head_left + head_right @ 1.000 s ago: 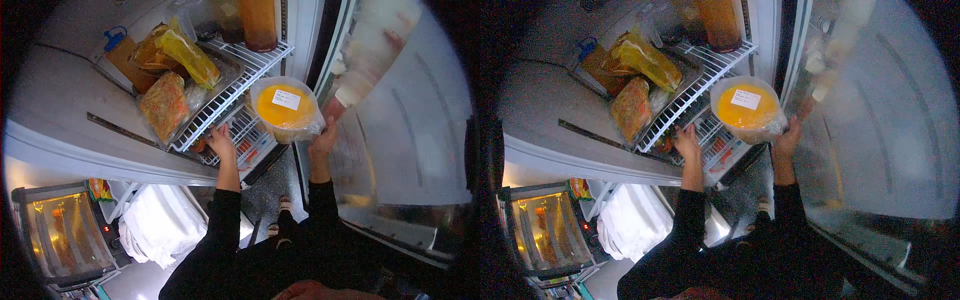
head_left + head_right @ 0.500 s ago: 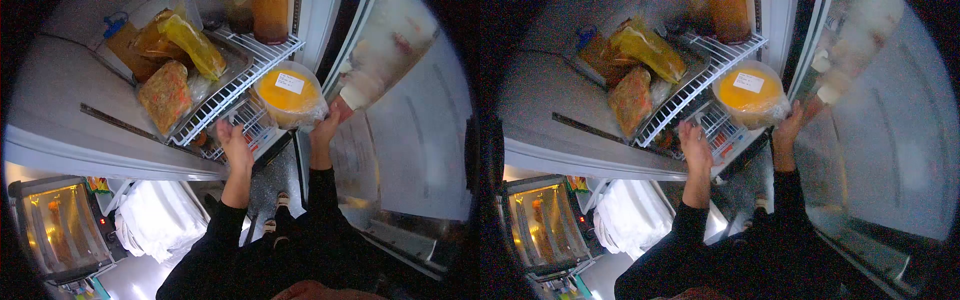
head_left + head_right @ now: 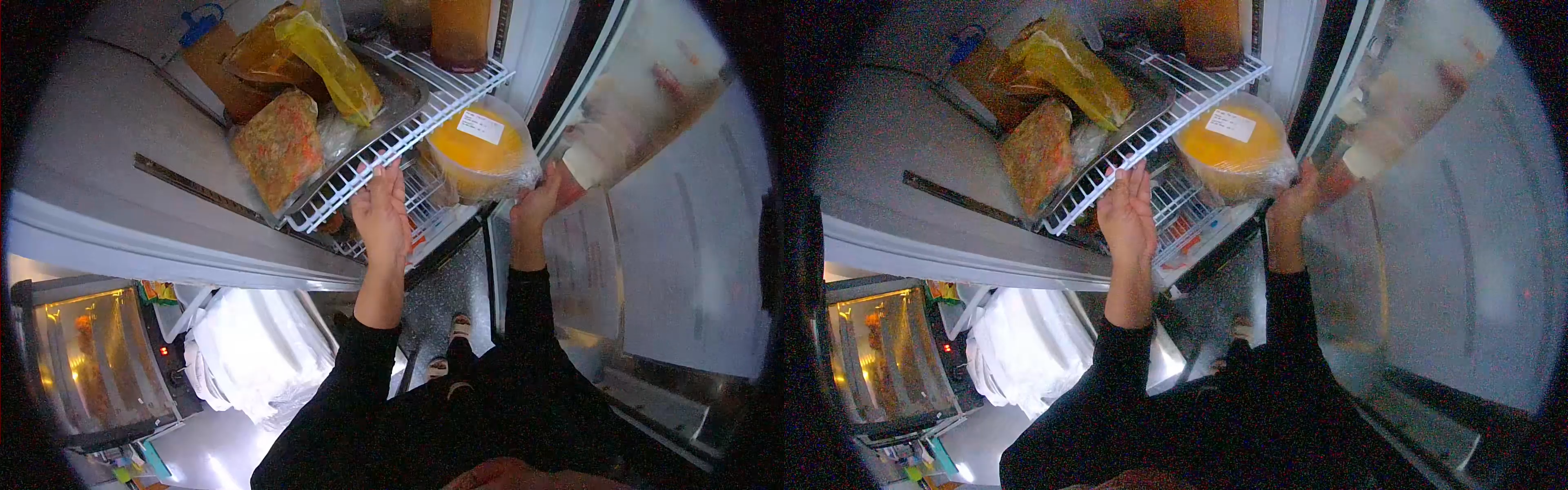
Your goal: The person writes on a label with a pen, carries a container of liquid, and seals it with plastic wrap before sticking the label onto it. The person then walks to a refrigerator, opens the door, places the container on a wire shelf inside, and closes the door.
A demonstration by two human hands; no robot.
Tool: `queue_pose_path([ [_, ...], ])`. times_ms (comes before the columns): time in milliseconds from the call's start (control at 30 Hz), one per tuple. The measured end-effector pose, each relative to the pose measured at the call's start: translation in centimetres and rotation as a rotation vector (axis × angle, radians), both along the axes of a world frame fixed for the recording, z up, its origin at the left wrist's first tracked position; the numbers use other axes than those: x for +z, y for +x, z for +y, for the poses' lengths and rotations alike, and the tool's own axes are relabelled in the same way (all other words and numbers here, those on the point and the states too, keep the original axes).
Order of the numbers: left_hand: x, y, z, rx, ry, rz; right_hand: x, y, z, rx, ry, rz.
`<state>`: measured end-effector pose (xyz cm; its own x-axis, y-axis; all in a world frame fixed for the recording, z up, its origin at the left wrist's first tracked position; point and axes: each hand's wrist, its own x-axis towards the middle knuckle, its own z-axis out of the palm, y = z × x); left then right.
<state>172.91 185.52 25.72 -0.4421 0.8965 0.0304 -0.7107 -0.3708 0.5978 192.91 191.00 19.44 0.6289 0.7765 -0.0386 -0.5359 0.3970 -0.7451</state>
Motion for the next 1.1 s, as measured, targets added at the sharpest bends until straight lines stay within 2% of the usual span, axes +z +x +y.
queue_pose_path([
  [67,0.4,0.1,-0.1,0.017,-0.042,0.005,-1.2,0.4,0.8,-0.006,-0.006,-0.049],
  [133,0.5,0.2,-0.2,0.025,-0.043,0.002,0.1,-0.1,0.6,-0.013,-0.011,-0.096],
  [200,0.5,0.2,-0.1,0.032,-0.041,0.002,2.1,-0.6,0.2,0.108,-0.051,0.129],
  [233,0.4,0.1,-0.1,0.031,-0.044,0.006,1.7,-0.8,0.4,0.107,-0.050,0.131],
  [300,0.4,0.1,-0.1,0.027,-0.043,0.010,0.7,-1.0,1.0,0.014,0.000,-0.117],
  [400,0.6,0.1,-0.2,0.027,-0.050,0.008,0.6,-1.1,2.3,0.042,-0.008,-0.025],
  [533,0.8,0.1,-0.3,0.019,-0.057,0.029,-0.7,-0.9,4.3,0.011,0.008,-0.101],
  [600,0.8,0.0,-0.4,0.010,-0.058,0.050,-0.6,-1.0,4.8,0.157,0.080,0.063],
  [633,0.8,0.0,-0.3,0.008,-0.051,0.051,-1.5,-0.8,5.5,0.155,0.082,0.066],
  [667,0.8,0.0,-0.3,0.005,-0.044,0.051,-2.9,-0.5,6.3,0.032,-0.046,-0.276],
  [733,0.8,0.0,-0.3,0.002,-0.042,0.059,-3.2,-0.7,7.2,-0.095,-0.176,-0.612],
  [833,0.9,0.1,-0.2,0.013,-0.055,0.058,-1.5,-2.3,7.5,-0.070,-0.112,-0.516],
  [900,0.9,0.1,-0.2,0.027,-0.069,0.052,0.7,-3.3,7.1,0.046,-0.074,-0.138],
  [1000,1.0,0.1,-0.2,0.015,-0.053,0.037,-1.4,-3.1,9.6,-0.018,-0.089,-0.278],
  [1100,1.3,0.2,-0.3,0.033,-0.082,0.049,-3.0,-3.8,11.1,-0.002,-0.045,-0.294],
])
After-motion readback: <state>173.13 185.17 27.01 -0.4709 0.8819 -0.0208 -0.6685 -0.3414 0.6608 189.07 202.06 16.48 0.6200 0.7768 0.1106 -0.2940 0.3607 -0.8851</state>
